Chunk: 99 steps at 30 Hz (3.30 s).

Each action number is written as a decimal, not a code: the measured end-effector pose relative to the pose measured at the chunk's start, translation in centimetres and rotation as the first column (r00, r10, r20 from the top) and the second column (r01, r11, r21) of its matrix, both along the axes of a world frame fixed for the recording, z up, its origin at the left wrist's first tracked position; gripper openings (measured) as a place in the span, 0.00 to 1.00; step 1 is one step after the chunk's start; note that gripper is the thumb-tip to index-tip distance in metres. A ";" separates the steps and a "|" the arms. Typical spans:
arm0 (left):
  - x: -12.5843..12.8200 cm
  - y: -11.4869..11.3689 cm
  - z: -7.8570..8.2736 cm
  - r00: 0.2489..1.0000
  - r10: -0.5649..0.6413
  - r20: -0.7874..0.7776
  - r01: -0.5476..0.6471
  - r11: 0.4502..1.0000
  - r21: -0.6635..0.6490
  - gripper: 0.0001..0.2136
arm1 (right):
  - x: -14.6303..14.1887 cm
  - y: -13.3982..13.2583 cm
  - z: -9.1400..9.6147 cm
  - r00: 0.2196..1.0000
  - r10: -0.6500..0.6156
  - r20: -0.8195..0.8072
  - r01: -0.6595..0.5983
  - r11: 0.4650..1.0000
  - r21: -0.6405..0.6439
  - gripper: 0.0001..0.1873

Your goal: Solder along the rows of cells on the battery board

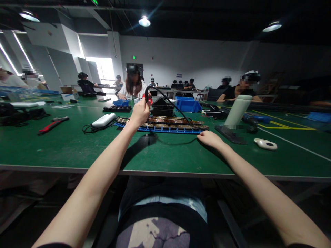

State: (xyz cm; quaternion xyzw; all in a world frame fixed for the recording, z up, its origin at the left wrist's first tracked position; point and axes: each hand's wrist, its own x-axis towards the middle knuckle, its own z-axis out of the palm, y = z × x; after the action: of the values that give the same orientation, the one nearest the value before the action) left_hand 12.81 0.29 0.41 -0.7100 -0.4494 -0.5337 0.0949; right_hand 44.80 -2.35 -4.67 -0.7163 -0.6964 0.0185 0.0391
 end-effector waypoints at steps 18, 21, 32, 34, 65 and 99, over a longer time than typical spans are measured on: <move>0.8 -2.5 1.0 0.959 0.213 -0.185 -0.243 0.958 -0.152 0.17 | 0.0 0.0 0.0 1.000 0.001 0.004 -0.001 1.000 -0.002 0.20; 0.8 -2.5 1.0 0.954 0.221 -0.203 -0.257 0.951 -0.171 0.18 | -0.1 0.0 0.0 1.000 0.005 0.012 -0.005 1.000 0.000 0.20; 0.9 -2.7 1.1 0.951 0.219 -0.216 -0.261 0.947 -0.189 0.18 | -0.1 0.0 0.1 1.000 0.002 0.011 -0.002 1.000 -0.008 0.20; 0.9 -2.7 1.1 0.954 0.213 -0.211 -0.254 0.948 -0.191 0.18 | -0.1 -0.1 0.1 1.000 -0.002 0.011 0.002 1.000 -0.010 0.20; 0.8 -1.0 0.1 0.995 0.073 -0.061 -0.075 0.997 -0.032 0.13 | 0.0 -0.1 0.1 1.000 0.005 0.012 -0.005 1.000 -0.003 0.21; 2.6 -0.6 -1.6 0.997 -0.062 -0.037 0.061 0.997 -0.042 0.12 | 0.1 0.0 0.0 1.000 0.010 0.018 -0.010 1.000 -0.006 0.20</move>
State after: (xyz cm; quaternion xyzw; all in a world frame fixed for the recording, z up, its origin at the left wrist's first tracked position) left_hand 15.46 -0.29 -1.16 -0.7355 -0.4363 -0.5134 0.0724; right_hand 44.89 -2.37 -4.63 -0.7131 -0.7002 0.0146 0.0305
